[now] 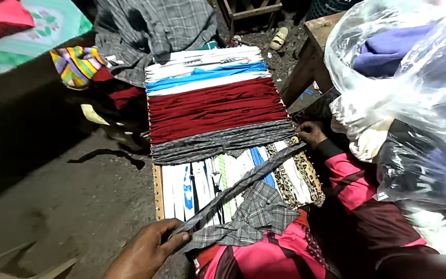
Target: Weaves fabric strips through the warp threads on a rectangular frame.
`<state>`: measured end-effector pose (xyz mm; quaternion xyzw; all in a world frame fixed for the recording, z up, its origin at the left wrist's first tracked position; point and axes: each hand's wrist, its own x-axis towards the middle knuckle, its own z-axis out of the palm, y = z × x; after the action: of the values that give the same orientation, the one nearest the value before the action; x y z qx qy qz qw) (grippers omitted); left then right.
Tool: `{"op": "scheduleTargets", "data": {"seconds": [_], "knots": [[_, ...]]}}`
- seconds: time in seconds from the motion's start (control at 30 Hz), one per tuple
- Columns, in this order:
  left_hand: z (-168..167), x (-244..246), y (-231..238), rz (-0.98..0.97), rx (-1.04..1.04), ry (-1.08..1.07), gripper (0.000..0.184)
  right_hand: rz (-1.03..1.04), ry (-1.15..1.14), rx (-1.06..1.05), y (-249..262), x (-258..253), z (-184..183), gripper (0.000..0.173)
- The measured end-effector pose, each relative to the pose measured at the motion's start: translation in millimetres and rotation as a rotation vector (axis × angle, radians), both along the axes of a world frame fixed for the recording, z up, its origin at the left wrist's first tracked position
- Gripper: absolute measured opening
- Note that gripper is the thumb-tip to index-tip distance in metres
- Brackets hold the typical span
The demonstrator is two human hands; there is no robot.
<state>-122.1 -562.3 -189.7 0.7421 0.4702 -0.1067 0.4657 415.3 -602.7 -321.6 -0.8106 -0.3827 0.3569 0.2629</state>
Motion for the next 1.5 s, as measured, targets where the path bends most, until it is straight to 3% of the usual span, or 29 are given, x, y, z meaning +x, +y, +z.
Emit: {"op": "scheduleTargets", "data": {"seconds": [0.1,0.27,0.4,0.5,0.57,0.67,0.87,1.03,1.17,1.23,1.37,1.5], "knots": [[0,22,8,0.034,0.195,0.039,0.057,0.045,-0.036,0.035,0,-2,11,0.019],[-21,106,44,0.113,0.459,-0.136,0.035,0.039,-0.17,0.249,2,-10,44,0.026],[-68,162,71,0.083,0.635,-0.22,0.054,0.004,-0.181,0.308,-5,-16,65,0.029],[-91,183,77,-0.016,0.737,-0.174,0.037,-0.056,-0.197,0.291,-14,-18,58,0.032],[-92,191,74,-0.077,0.698,-0.152,0.023,-0.027,-0.261,0.324,-17,-13,47,0.03],[-91,195,72,-0.114,0.621,-0.197,0.019,0.02,-0.314,0.338,-20,-7,33,0.028],[-94,200,81,-0.151,0.567,-0.126,0.019,-0.012,-0.187,0.306,-18,-3,14,0.025],[-88,207,66,-0.142,0.639,-0.048,0.033,-0.065,-0.083,0.318,-16,-5,6,0.017],[-91,217,41,-0.017,0.766,-0.208,0.03,-0.078,-0.094,0.286,-8,-9,7,0.017],[-99,223,26,-0.056,0.705,-0.28,0.031,-0.067,-0.131,0.279,-3,-9,5,0.016],[-104,231,-1,-0.229,0.496,-0.136,0.046,-0.051,-0.19,0.122,7,-11,13,0.017],[-96,227,-17,-0.277,0.491,-0.168,0.027,-0.048,-0.214,-0.134,19,-11,19,0.019]]}}
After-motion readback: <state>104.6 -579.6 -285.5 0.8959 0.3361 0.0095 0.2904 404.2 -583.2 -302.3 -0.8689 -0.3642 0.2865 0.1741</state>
